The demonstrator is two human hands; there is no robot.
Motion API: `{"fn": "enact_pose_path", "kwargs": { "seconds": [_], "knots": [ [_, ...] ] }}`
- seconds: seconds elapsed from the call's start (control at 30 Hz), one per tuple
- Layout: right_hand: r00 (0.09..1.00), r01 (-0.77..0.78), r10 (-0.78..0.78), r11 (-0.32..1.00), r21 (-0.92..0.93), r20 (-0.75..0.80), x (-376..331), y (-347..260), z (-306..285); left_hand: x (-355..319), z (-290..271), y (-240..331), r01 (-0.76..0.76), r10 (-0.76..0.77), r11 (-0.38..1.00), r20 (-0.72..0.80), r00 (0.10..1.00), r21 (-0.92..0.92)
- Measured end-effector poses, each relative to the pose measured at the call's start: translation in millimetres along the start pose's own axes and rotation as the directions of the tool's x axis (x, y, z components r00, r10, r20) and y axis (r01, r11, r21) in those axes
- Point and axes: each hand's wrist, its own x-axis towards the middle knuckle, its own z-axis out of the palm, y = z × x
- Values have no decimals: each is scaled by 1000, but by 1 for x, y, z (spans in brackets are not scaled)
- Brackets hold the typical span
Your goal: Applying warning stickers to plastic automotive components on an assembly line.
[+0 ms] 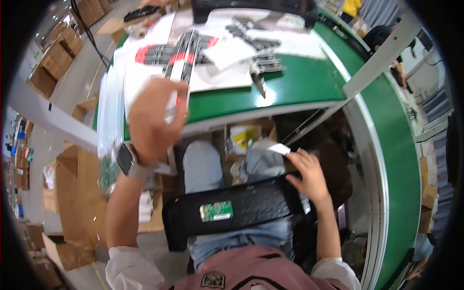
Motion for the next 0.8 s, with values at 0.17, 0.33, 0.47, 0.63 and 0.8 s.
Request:
{"fn": "enact_pose_path", "kwargs": {
  "seconds": [0.17, 0.33, 0.47, 0.63, 0.8],
  "knots": [
    [960, -169, 110, 961, 220, 256, 4, 32, 41, -129, 23, 28, 162, -84, 980, 499, 863, -115],
    [1000, 12, -11, 957, 290, -6, -7, 23, 32, -214, 16, 32, 628, -494, 772, 717, 493, 100],
    [971, 105, -60, 977, 187, -231, -24, 7, 4, -190, -24, 67, 758, -652, 648, 562, 508, 66],
    [877, 98, -40, 990, 97, -478, -34, 14, -3, -195, -44, 71, 695, -648, 718, 391, 654, 27],
    [974, -225, 225, 930, 291, 34, -29, -14, -41, -201, -41, 96, 643, -627, 760, 360, 691, 92]
  ]
}}
